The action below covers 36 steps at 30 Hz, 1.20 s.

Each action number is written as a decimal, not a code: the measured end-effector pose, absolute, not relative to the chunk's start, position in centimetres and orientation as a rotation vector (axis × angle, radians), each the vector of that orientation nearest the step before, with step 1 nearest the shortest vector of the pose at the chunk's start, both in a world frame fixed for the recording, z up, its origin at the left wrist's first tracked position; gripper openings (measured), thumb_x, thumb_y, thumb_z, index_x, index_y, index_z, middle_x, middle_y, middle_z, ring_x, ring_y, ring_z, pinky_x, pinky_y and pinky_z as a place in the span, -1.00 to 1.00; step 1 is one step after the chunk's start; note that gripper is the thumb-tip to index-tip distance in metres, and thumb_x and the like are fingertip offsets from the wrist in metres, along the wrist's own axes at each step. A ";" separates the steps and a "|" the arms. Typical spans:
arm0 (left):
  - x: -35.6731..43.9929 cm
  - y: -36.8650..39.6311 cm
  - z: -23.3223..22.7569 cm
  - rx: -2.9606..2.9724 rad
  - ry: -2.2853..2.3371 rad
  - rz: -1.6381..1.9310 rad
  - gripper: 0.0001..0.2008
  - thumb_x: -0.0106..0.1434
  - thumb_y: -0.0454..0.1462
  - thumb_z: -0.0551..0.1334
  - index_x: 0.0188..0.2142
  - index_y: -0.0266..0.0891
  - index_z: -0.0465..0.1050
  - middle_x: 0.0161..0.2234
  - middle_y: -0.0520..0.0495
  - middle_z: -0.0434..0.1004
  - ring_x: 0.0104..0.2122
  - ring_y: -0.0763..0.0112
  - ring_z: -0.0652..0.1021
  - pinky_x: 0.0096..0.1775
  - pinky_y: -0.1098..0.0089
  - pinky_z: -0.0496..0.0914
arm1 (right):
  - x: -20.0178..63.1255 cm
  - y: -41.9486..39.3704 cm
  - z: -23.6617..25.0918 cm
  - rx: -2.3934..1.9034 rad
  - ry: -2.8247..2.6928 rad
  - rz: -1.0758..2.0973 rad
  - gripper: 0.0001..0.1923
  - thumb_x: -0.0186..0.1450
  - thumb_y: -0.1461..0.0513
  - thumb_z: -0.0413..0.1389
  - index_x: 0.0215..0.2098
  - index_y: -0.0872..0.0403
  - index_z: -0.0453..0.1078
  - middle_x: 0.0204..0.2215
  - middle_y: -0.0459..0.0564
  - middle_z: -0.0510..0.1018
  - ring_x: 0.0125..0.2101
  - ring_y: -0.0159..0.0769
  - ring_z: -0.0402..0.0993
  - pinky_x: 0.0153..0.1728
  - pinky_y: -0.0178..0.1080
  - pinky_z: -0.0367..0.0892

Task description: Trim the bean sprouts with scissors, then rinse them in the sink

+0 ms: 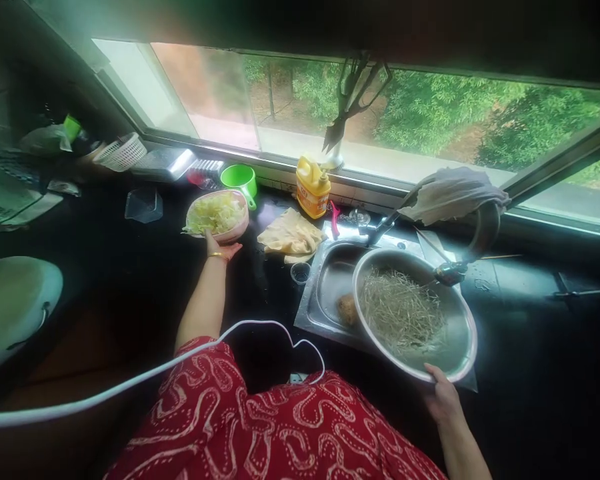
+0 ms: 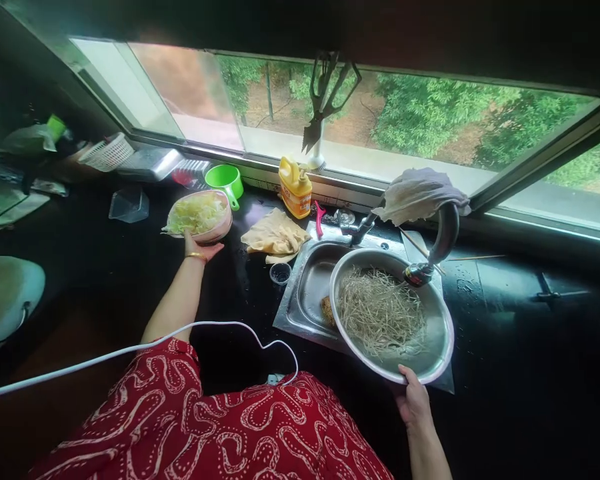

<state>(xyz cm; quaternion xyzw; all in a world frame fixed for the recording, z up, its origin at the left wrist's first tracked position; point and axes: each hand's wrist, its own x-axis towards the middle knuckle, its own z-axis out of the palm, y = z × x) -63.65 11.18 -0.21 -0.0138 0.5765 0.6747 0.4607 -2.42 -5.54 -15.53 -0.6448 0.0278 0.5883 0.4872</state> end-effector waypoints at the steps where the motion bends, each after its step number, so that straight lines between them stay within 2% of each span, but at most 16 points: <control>1: -61.9 11.2 -0.6 0.070 1.493 1.590 -0.25 0.31 0.16 -0.17 0.30 -0.29 -0.03 0.18 -0.44 0.18 0.16 -0.04 0.32 -0.05 0.11 0.43 | -2.4 -5.6 -15.5 -1.576 0.062 1.423 -0.78 0.00 0.38 0.21 -0.35 0.16 0.38 -0.54 -0.15 0.55 -0.58 -0.38 0.49 -0.53 -0.32 0.54; 2: -59.8 11.0 -1.2 0.205 1.578 1.503 -0.23 0.31 0.16 -0.17 0.31 -0.29 -0.06 0.18 -0.43 0.18 0.17 -0.05 0.31 -0.02 0.07 0.41 | -2.4 -5.7 -15.5 -1.583 0.055 1.416 -0.77 -0.01 0.37 0.21 -0.35 0.16 0.38 -0.54 -0.16 0.54 -0.59 -0.38 0.48 -0.52 -0.31 0.54; 4: -55.0 10.3 -2.7 0.645 1.699 1.266 -0.31 0.30 0.09 0.01 0.29 -0.22 0.04 0.17 -0.32 0.23 0.19 -0.02 0.28 0.09 0.03 0.31 | -2.4 -5.8 -15.5 -1.584 0.040 1.414 -0.76 -0.02 0.36 0.23 -0.35 0.15 0.38 -0.54 -0.18 0.54 -0.59 -0.39 0.47 -0.51 -0.29 0.55; 6: -50.2 9.3 -4.2 1.007 1.669 1.088 -0.35 0.06 -0.05 0.35 0.14 -0.10 0.33 0.18 -0.18 0.27 0.24 -0.03 0.19 0.20 0.05 0.16 | -2.5 -5.9 -15.5 -1.572 0.027 1.412 -0.74 -0.04 0.35 0.24 -0.35 0.14 0.37 -0.53 -0.19 0.54 -0.59 -0.39 0.47 -0.51 -0.28 0.54; 8: -46.5 8.7 -5.3 1.580 1.647 0.727 -0.30 -0.10 -0.13 0.46 0.09 -0.07 0.42 0.24 -0.17 0.18 0.28 -0.14 0.08 0.25 -0.01 0.02 | -2.6 -6.0 -15.4 -1.570 0.024 1.413 -0.74 -0.04 0.34 0.24 -0.36 0.14 0.37 -0.53 -0.19 0.54 -0.59 -0.39 0.47 -0.52 -0.27 0.54; 11: -44.1 9.2 -5.2 1.973 1.635 0.417 -0.38 0.00 -0.18 0.39 0.10 -0.10 0.43 0.18 -0.27 0.24 0.20 -0.20 0.20 0.22 -0.09 0.02 | -2.8 -6.1 -15.2 -1.572 0.032 1.413 -0.75 -0.04 0.34 0.23 -0.36 0.15 0.36 -0.55 -0.18 0.53 -0.60 -0.39 0.46 -0.55 -0.31 0.51; 13: -44.9 11.1 -3.9 1.960 1.676 0.534 -0.46 0.10 -0.20 0.31 0.11 -0.13 0.42 0.05 -0.28 0.35 0.11 -0.11 0.31 0.19 -0.02 0.10 | -2.9 -6.1 -15.1 -1.568 0.042 1.408 -0.74 -0.04 0.35 0.24 -0.36 0.16 0.37 -0.56 -0.17 0.53 -0.60 -0.40 0.46 -0.59 -0.36 0.48; 15: -47.2 13.9 -2.0 1.911 1.789 0.736 -0.45 0.12 -0.19 0.30 0.13 -0.16 0.39 0.02 -0.26 0.36 0.09 -0.07 0.31 0.19 0.04 0.11 | -2.9 -6.2 -15.1 -1.560 0.041 1.416 -0.73 -0.05 0.34 0.26 -0.36 0.16 0.37 -0.56 -0.17 0.54 -0.60 -0.40 0.46 -0.62 -0.39 0.45; 18: -51.8 19.1 0.6 1.813 2.114 0.875 -0.44 0.15 -0.19 0.31 0.14 -0.25 0.35 0.13 -0.26 0.26 0.18 -0.14 0.18 0.20 0.03 0.03 | -2.8 -6.2 -15.3 -1.562 0.030 1.429 -0.70 -0.06 0.32 0.29 -0.35 0.16 0.38 -0.55 -0.16 0.55 -0.60 -0.38 0.47 -0.59 -0.35 0.48; 21: -55.5 23.9 1.4 1.662 2.217 0.929 -0.51 0.28 -0.14 0.18 0.10 -0.42 0.34 0.16 -0.35 0.22 0.25 -0.17 0.05 0.17 0.04 0.01 | -2.9 -6.3 -15.5 -1.588 0.029 1.425 -0.71 -0.06 0.31 0.30 -0.37 0.15 0.37 -0.58 -0.17 0.52 -0.61 -0.35 0.46 -0.54 -0.28 0.51; 23: -56.6 26.1 1.0 1.593 2.202 0.966 -0.43 0.34 -0.05 0.09 0.10 -0.54 0.30 0.19 -0.41 0.18 0.28 -0.19 -0.07 0.16 0.03 -0.01 | -3.0 -6.4 -15.5 -1.598 0.019 1.419 -0.71 -0.06 0.30 0.30 -0.38 0.15 0.37 -0.60 -0.18 0.50 -0.60 -0.33 0.47 -0.52 -0.26 0.52; 26: -55.6 27.5 -0.3 1.675 2.256 0.985 -0.28 0.35 0.05 0.02 0.16 -0.63 0.20 0.30 -0.43 -0.02 0.29 -0.26 -0.33 0.18 -0.08 -0.16 | -3.1 -6.4 -15.1 -1.613 -0.004 1.395 -0.72 -0.05 0.29 0.30 -0.38 0.15 0.37 -0.60 -0.19 0.49 -0.59 -0.33 0.47 -0.53 -0.26 0.51; 28: -53.8 27.4 -1.5 1.834 2.297 0.834 -0.28 0.29 0.06 0.12 0.15 -0.57 0.25 0.33 -0.42 -0.09 0.30 -0.25 -0.34 0.20 -0.13 -0.29 | -3.2 -6.3 -14.7 -1.627 -0.007 1.386 -0.73 -0.04 0.28 0.29 -0.38 0.15 0.37 -0.59 -0.18 0.50 -0.59 -0.34 0.47 -0.54 -0.28 0.50; 31: -50.6 26.2 -4.0 1.784 2.218 0.373 -0.32 0.17 0.07 0.25 0.12 -0.35 0.37 0.33 -0.41 -0.04 0.31 -0.33 -0.18 0.18 -0.26 -0.35 | -3.5 -6.2 -14.1 -1.635 0.023 1.364 -0.76 -0.04 0.31 0.26 -0.38 0.15 0.38 -0.55 -0.16 0.53 -0.58 -0.37 0.47 -0.58 -0.35 0.47; 33: -48.9 24.8 -5.7 1.665 2.151 0.219 -0.29 0.13 0.12 0.24 0.18 -0.19 0.34 0.35 -0.35 -0.08 0.30 -0.39 -0.19 0.14 -0.34 -0.35 | -3.7 -6.0 -13.8 -1.632 0.042 1.347 -0.77 -0.04 0.33 0.24 -0.39 0.15 0.37 -0.55 -0.16 0.53 -0.58 -0.39 0.46 -0.61 -0.38 0.44; 36: -47.6 22.0 -7.6 1.802 2.023 0.164 -0.30 0.16 0.15 0.17 0.23 -0.05 0.28 0.38 -0.22 -0.15 0.32 -0.30 -0.26 0.14 -0.32 -0.41 | -3.8 -5.9 -13.6 -1.634 0.035 1.331 -0.78 -0.04 0.33 0.23 -0.41 0.14 0.35 -0.57 -0.17 0.51 -0.59 -0.40 0.44 -0.62 -0.38 0.42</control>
